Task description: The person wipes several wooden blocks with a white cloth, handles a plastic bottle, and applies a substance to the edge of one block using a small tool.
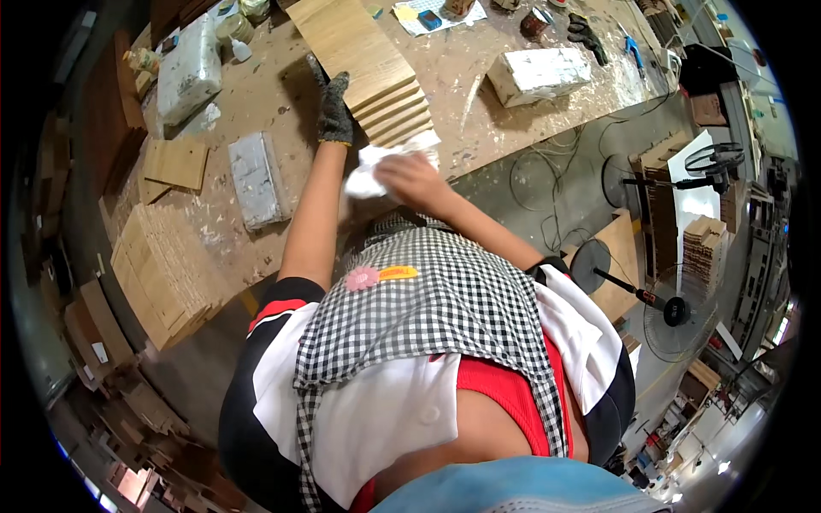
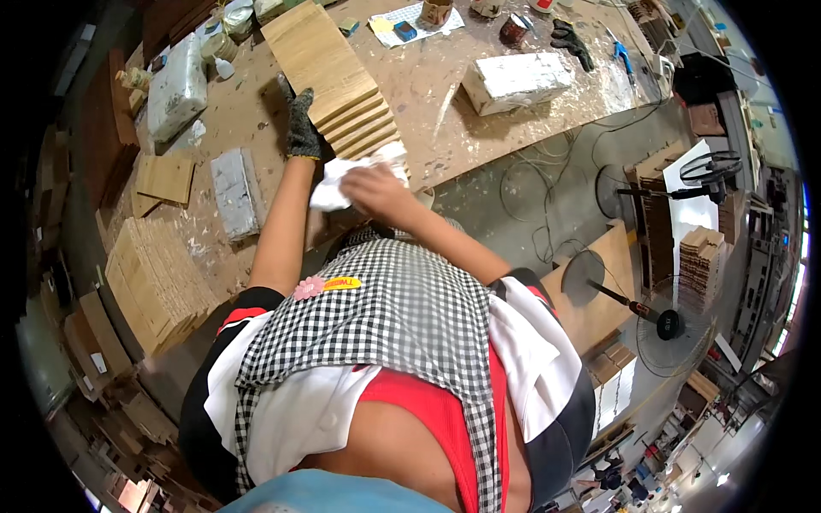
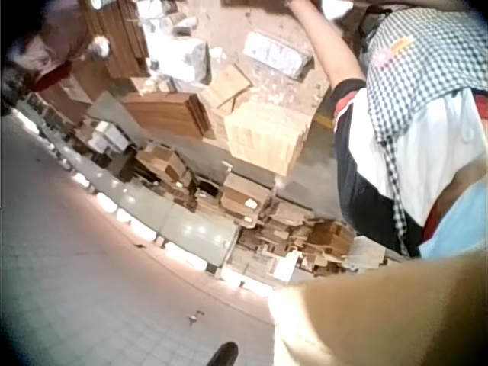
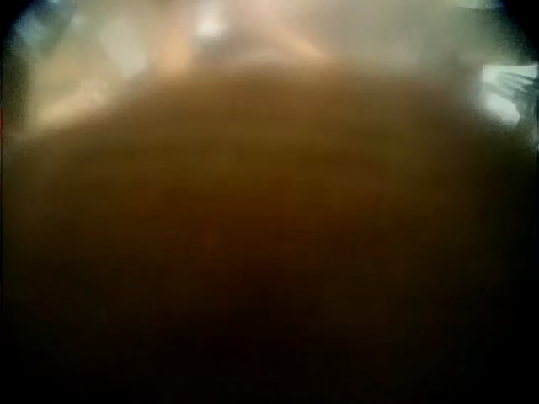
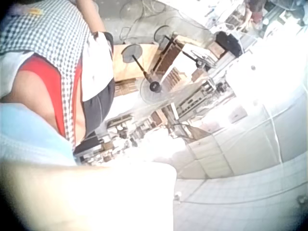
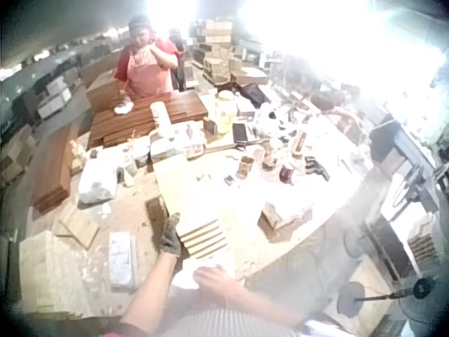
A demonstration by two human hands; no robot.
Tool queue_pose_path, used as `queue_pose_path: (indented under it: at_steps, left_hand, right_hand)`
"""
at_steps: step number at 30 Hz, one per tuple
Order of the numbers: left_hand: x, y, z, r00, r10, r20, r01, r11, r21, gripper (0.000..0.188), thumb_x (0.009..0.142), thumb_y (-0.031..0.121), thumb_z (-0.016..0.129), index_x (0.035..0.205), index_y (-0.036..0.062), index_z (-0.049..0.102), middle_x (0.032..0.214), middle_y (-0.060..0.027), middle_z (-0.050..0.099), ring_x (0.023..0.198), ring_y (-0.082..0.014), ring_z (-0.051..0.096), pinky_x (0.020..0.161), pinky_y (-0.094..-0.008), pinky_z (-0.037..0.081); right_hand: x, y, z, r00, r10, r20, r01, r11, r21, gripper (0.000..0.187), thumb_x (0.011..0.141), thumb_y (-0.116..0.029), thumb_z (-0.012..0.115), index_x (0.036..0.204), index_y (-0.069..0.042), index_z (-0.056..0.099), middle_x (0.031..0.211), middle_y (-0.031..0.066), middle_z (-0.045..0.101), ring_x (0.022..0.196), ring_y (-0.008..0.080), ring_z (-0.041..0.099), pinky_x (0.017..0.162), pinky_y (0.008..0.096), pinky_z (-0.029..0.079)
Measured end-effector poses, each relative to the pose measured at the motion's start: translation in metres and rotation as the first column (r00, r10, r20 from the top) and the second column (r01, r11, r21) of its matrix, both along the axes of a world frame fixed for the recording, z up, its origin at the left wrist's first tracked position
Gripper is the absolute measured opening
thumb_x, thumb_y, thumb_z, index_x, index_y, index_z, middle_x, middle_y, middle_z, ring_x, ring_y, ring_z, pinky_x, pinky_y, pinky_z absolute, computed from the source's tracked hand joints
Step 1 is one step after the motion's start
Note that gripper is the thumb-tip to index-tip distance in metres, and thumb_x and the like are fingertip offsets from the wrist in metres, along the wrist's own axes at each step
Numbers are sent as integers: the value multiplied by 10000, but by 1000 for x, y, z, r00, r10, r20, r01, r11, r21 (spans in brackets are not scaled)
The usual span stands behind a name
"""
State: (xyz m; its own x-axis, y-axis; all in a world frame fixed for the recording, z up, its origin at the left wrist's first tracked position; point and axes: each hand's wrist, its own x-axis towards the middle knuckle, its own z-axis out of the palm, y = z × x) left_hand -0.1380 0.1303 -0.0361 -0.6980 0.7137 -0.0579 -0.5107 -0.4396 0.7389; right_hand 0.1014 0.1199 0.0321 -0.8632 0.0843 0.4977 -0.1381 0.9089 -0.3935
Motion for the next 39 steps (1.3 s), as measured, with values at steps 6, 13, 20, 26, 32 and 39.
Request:
queue_pose_path:
  at_steps: [6, 13, 20, 26, 32, 39]
  left_hand:
    - [34, 2, 51, 999, 45, 15, -45, 999, 13, 775, 867, 97, 598, 1543, 119, 221, 1411, -101, 455, 1221, -259, 492, 1040, -378, 411]
    - [-7, -2, -18, 999, 13, 42, -13, 1000, -11, 781, 886, 107, 570, 1557, 115, 169, 1462, -100, 403, 1251, -256, 467, 1079, -361, 374]
    - [4, 6, -1, 996, 25, -81, -23, 999, 27, 833, 902, 68, 556, 1580, 139, 78, 1555, -67, 284, 1342, -220, 355, 1126, -354, 291]
    - [20, -3, 36, 998, 55, -38, -56, 998, -35, 792, 895, 89, 580, 1567, 162, 166, 1483, -98, 385, 1284, -256, 440, 1069, -385, 384]
    - [32, -2, 57, 969, 166, -184, -207, 951, -228, 735, 906, 231, 619, 1541, 138, 260, 1415, -97, 469, 1258, -256, 459, 1081, -381, 363]
    - [26, -1, 15, 988, 47, 146, -2, 955, -296, 589, 861, 447, 654, 1309, 88, 521, 1206, -97, 610, 1077, -242, 596, 926, -390, 492]
  right_hand:
    - [36, 14, -48, 911, -411, 21, 407, 907, 103, 274, 794, -86, 649, 1069, -82, 652, 1174, 77, 611, 1190, 256, 555, 901, 428, 423]
    - [-13, -14, -25, 981, 139, 134, -164, 967, 195, 356, 840, -155, 592, 1190, -92, 610, 1227, 41, 607, 1222, 194, 532, 917, 395, 420]
    - [56, 65, -30, 902, -429, -53, 417, 896, -153, 262, 801, -18, 627, 1063, -25, 639, 1045, 158, 670, 921, 331, 659, 767, 404, 530]
    - [67, 61, 6, 781, -625, 0, 602, 752, -271, 394, 741, 75, 610, 1121, -26, 641, 1126, 167, 637, 1034, 350, 613, 886, 414, 497]
    - [65, 29, -31, 913, -408, -7, 406, 910, -85, 382, 723, 16, 678, 1099, -48, 654, 1096, 109, 599, 1034, 296, 587, 858, 394, 493]
    - [39, -11, -54, 970, -151, 191, 79, 937, 342, 358, 851, -122, 557, 1191, -49, 640, 1339, 77, 550, 1337, 246, 458, 1025, 402, 411]
